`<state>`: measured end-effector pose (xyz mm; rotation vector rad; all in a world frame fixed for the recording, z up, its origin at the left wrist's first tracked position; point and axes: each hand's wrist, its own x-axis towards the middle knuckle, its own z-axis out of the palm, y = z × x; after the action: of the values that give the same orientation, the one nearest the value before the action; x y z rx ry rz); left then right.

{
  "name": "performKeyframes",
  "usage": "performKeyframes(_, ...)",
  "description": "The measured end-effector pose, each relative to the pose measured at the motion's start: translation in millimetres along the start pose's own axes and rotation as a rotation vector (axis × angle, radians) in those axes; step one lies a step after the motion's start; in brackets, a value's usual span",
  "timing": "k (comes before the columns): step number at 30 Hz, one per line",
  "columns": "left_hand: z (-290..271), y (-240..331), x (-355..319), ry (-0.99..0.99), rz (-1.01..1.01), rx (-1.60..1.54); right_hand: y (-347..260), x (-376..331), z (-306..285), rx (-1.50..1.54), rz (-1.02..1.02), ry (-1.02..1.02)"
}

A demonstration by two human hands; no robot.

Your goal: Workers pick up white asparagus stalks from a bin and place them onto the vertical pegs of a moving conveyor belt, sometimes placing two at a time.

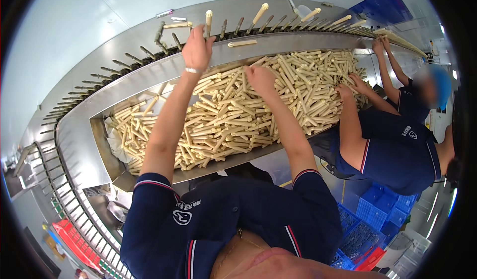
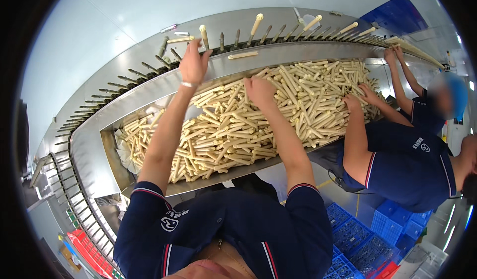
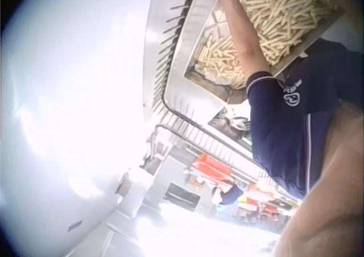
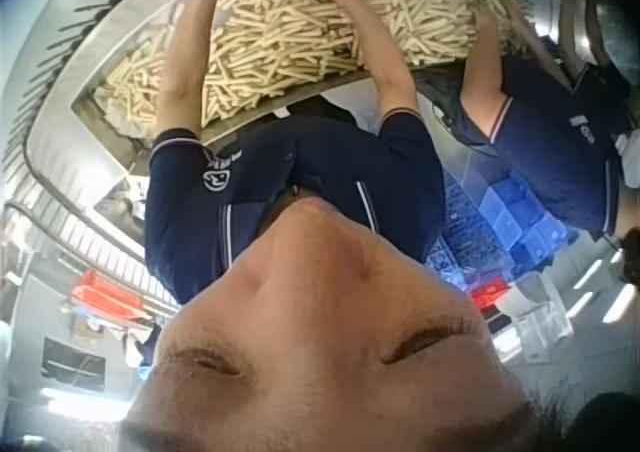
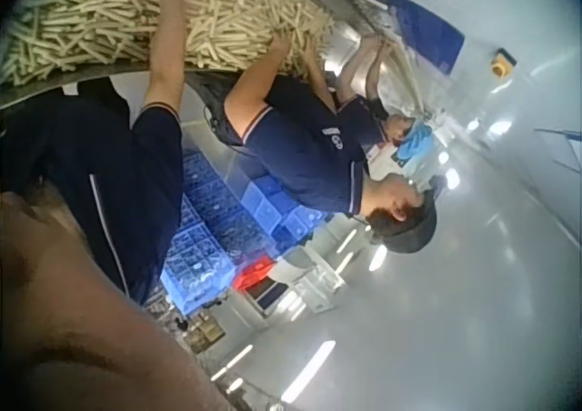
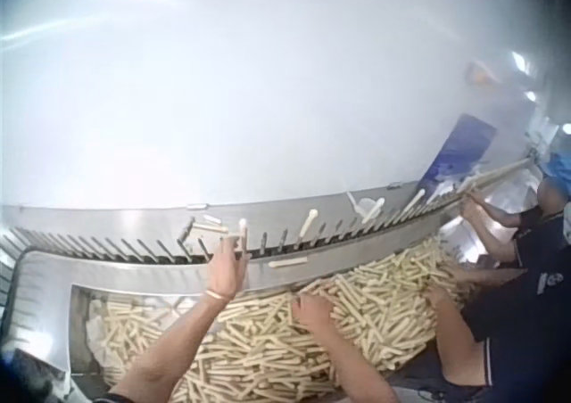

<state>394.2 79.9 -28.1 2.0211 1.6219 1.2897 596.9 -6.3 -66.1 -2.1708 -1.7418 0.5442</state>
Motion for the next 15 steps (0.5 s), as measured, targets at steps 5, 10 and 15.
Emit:
performKeyframes(5,79.4,-22.3,-109.1,-0.388,-0.118,0.047,37.0,6.8,56.4,-0.435,-0.078,-0.275)
performKeyframes(10,110.9,-51.8,-137.6,-0.923,-0.277,0.261,27.2,0.3,13.4,0.081,0.033,-0.653)
performKeyframes(15,83.8,-56.8,-153.7,-0.842,-0.179,0.159,-30.7,-0.8,-41.2,1.242,-0.054,-0.793)
